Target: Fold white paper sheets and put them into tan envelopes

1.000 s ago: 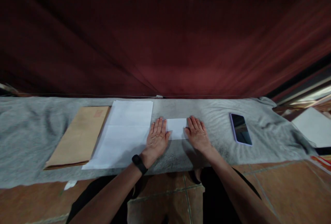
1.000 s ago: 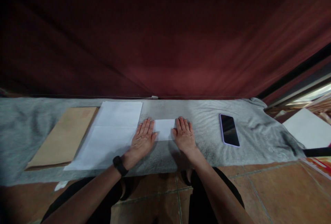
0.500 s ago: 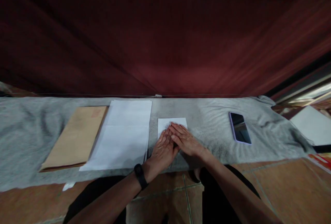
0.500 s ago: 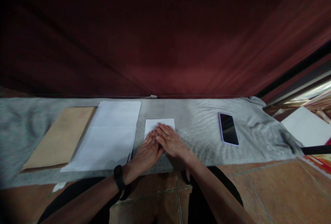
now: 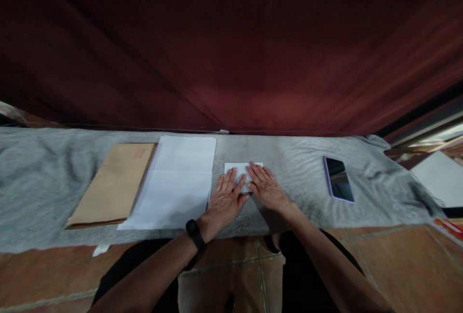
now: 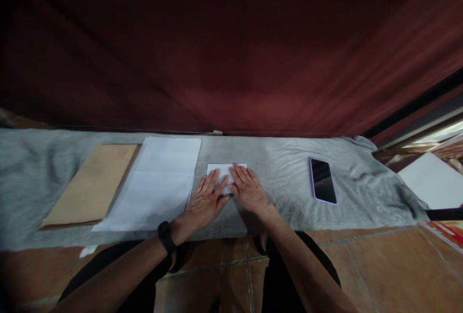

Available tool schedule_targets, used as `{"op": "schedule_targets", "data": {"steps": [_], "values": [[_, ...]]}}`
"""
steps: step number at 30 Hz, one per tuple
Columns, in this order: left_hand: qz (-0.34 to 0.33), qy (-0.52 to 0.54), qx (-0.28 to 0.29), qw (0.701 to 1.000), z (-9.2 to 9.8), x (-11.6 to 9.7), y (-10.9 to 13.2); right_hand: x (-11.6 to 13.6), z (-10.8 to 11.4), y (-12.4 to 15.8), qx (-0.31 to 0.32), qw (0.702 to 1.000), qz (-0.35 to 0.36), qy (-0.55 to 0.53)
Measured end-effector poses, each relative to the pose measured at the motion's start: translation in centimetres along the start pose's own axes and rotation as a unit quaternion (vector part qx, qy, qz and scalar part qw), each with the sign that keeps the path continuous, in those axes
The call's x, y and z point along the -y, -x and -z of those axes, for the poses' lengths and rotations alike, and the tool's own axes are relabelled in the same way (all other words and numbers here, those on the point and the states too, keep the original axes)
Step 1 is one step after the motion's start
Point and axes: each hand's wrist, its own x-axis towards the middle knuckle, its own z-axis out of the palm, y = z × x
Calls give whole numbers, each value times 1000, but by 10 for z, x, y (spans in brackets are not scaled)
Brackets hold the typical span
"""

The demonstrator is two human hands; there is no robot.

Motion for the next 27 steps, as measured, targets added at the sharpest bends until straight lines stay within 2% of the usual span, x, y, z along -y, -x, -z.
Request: {"op": "schedule_targets", "data": {"steps": [4, 8, 12, 17, 21, 27], "values": [[3, 0, 5, 1000, 4, 9, -6, -7, -1, -1, 1, 1000, -17, 5], [-27, 1, 38, 999, 10, 17, -12, -15, -1, -2, 8, 999, -42, 8], [-56, 0, 65, 996, 15, 18, -16, -22, 0, -3, 6, 998, -61, 11], [-79, -6, 70, 994, 15, 16, -16, -23, 1, -2, -26, 998, -64, 4], [-91, 0, 72, 993, 12, 18, -15, -12, 3, -4, -36, 998, -33, -27], [-59, 10, 48, 997, 10, 11, -16, 10, 1, -2, 15, 997, 47, -60]]}}
